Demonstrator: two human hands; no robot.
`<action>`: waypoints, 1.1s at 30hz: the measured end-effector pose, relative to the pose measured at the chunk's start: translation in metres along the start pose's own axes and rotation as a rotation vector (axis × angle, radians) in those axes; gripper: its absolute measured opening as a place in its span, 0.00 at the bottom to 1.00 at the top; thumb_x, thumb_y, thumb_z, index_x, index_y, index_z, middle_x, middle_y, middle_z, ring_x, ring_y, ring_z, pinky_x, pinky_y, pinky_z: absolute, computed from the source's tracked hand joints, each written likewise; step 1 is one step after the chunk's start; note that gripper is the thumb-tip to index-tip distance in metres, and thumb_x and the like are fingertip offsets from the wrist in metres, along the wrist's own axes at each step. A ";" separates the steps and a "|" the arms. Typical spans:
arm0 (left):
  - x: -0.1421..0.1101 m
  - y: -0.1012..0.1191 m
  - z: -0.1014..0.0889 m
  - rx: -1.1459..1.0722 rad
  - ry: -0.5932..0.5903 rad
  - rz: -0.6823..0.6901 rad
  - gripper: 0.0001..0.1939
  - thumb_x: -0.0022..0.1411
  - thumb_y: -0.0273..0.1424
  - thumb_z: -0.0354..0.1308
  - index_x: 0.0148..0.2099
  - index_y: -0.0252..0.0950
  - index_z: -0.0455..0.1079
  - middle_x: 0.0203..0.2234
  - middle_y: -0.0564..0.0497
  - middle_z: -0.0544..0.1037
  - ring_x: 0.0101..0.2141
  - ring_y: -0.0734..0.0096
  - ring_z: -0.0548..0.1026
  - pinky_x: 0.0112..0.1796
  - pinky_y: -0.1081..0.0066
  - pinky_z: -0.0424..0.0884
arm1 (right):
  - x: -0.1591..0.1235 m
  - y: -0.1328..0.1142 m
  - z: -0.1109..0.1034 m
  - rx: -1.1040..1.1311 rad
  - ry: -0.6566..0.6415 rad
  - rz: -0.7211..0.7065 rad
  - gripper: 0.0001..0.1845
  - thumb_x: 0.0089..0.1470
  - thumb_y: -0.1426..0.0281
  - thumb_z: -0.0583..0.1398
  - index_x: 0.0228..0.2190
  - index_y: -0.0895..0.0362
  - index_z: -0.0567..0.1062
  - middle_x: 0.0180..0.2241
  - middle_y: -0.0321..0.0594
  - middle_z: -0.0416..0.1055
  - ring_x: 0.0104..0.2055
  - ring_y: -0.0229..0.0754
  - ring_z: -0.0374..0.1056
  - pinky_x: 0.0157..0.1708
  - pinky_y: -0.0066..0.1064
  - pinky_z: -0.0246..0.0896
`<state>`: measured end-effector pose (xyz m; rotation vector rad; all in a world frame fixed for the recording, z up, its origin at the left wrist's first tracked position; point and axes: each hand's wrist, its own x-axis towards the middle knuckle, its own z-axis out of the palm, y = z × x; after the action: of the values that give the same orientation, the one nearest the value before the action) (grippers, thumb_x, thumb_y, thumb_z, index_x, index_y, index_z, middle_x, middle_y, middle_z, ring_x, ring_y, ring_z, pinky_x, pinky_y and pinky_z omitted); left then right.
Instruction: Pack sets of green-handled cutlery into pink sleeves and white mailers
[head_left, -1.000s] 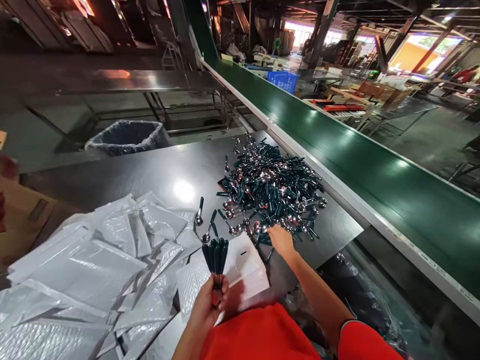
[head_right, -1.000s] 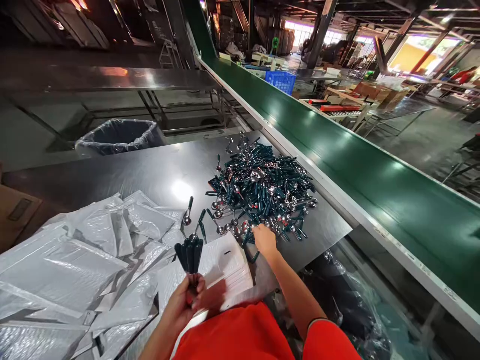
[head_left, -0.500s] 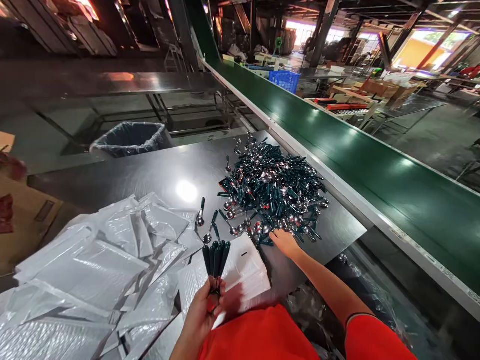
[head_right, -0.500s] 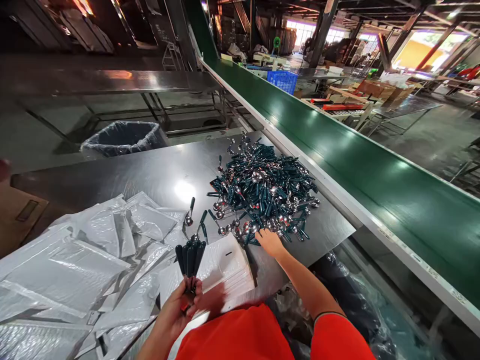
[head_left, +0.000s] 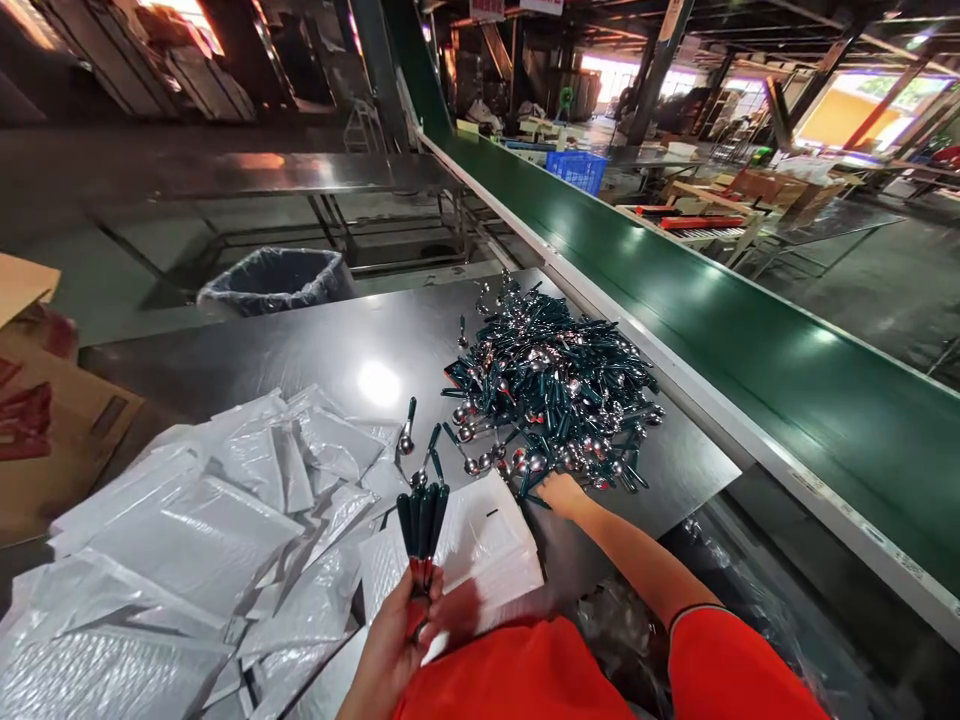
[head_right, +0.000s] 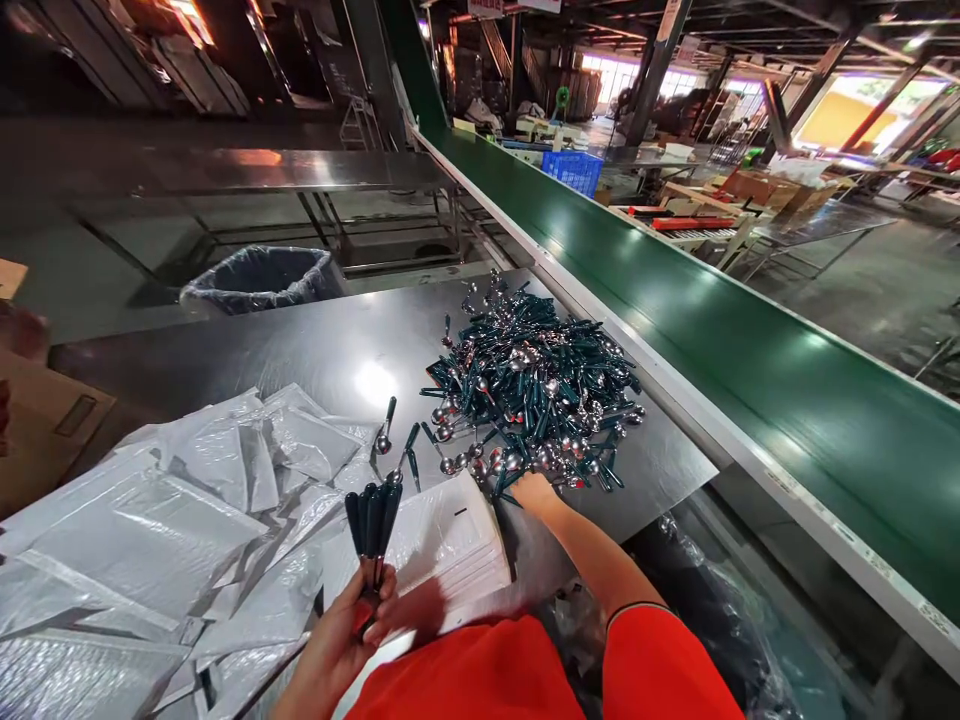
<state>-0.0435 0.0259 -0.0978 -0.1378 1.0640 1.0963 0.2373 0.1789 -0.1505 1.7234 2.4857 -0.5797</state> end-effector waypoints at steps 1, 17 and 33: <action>0.000 -0.001 0.001 0.003 -0.005 -0.002 0.16 0.65 0.40 0.55 0.32 0.31 0.70 0.19 0.56 0.65 0.15 0.83 0.60 0.11 0.85 0.51 | -0.002 -0.001 -0.002 -0.004 -0.019 0.008 0.12 0.62 0.65 0.60 0.44 0.59 0.74 0.43 0.41 0.73 0.42 0.41 0.72 0.42 0.38 0.71; -0.008 0.012 0.059 0.137 0.114 0.129 0.15 0.63 0.37 0.58 0.32 0.28 0.73 0.16 0.52 0.71 0.19 0.73 0.74 0.19 0.78 0.70 | -0.066 -0.075 -0.137 1.098 0.261 0.018 0.20 0.54 0.60 0.60 0.46 0.55 0.68 0.32 0.39 0.78 0.21 0.35 0.65 0.22 0.29 0.64; -0.017 -0.002 0.070 0.169 0.020 0.012 0.17 0.68 0.39 0.51 0.42 0.29 0.71 0.30 0.41 0.81 0.26 0.65 0.81 0.20 0.75 0.74 | -0.057 -0.126 -0.107 0.847 0.279 -0.066 0.20 0.55 0.66 0.54 0.49 0.56 0.71 0.18 0.28 0.59 0.20 0.36 0.57 0.22 0.27 0.50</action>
<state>0.0018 0.0537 -0.0488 -0.0073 1.1717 1.0130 0.1609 0.1260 -0.0024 2.0618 2.6817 -1.6981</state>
